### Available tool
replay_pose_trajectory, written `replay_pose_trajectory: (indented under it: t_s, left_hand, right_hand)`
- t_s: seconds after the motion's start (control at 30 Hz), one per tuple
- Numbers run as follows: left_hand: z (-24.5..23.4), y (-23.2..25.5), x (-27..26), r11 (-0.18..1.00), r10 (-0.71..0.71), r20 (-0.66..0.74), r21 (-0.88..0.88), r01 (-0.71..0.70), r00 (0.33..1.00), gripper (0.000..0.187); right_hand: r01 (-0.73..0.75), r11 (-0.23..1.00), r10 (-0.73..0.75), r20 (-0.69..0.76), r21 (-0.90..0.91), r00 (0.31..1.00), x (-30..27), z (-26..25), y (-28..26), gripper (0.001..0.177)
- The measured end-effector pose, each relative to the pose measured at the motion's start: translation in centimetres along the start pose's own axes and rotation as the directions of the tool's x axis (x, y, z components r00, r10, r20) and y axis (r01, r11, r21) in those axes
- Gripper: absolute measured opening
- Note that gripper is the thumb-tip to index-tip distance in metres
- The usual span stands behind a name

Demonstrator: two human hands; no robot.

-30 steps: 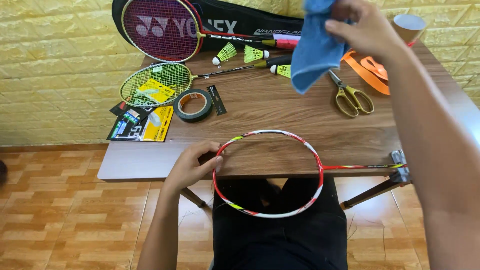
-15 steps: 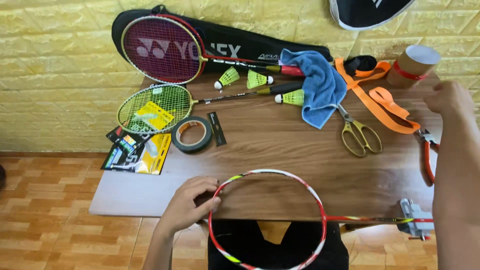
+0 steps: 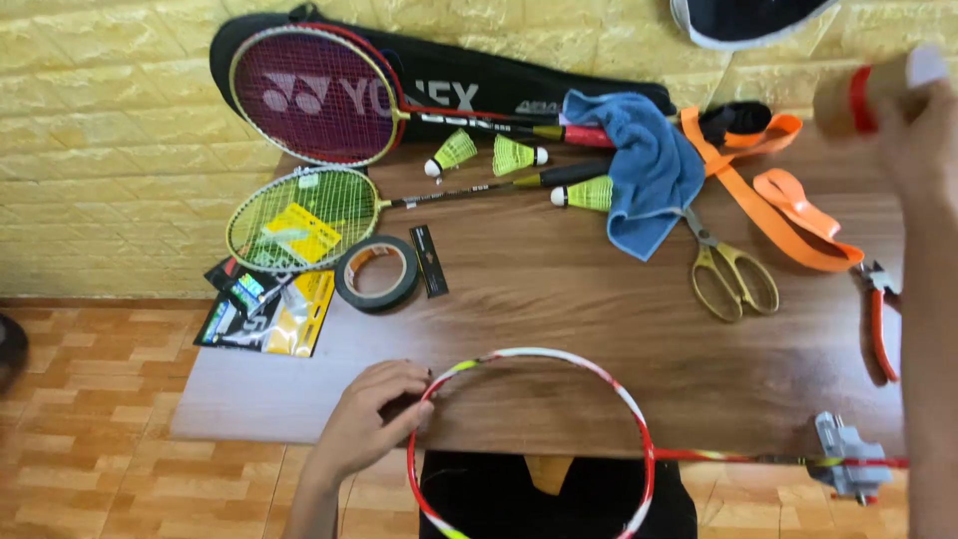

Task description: The person strings a badminton racket clamped in a stringing machine on a table. They weave red string through the racket grommets by hand, pull the string taut, cut it with scissors, and use pliers and tape while working the string through the frame.

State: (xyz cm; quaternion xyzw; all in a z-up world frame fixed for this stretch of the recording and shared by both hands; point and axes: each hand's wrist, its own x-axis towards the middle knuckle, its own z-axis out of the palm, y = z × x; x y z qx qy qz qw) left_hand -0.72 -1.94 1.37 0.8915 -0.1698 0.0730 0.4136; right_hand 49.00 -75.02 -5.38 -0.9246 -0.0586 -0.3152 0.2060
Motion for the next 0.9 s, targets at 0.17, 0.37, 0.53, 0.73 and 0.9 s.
replay_pose_trajectory:
  t_s: [0.17,0.37,0.53,0.73,0.9]
  left_hand:
    - [0.6,0.3,-0.3,1.0,0.016,-0.051,0.011,-0.016,0.999,0.022]
    - [-0.3,7.8,1.5,0.972,0.194,-0.268,-0.081,-0.222,0.944,0.042]
    - [1.3,16.3,4.3,0.878,0.467,-0.17,-0.028,-0.478,0.868,0.105]
    - [2.2,18.4,6.5,0.796,0.444,-0.234,-0.339,-0.501,0.865,0.088]
    - [1.6,15.0,6.0,0.738,0.361,-0.309,-0.482,-0.472,0.88,0.018]
  right_hand:
    - [-0.162,0.776,0.179,0.034,0.609,0.983,-5.7,-11.3,-14.5,0.026]
    - [-0.228,0.444,0.036,0.237,0.867,0.971,-15.3,-27.0,-38.5,0.012]
    - [-0.182,0.085,-0.336,0.201,0.98,0.92,-20.9,-29.1,-40.3,0.04]
    - [-0.323,-0.013,-0.277,0.307,0.946,0.91,-24.2,-33.2,-47.9,0.015]
    - [-0.426,-0.05,-0.268,0.398,0.903,0.877,-25.1,-32.2,-46.5,0.013]
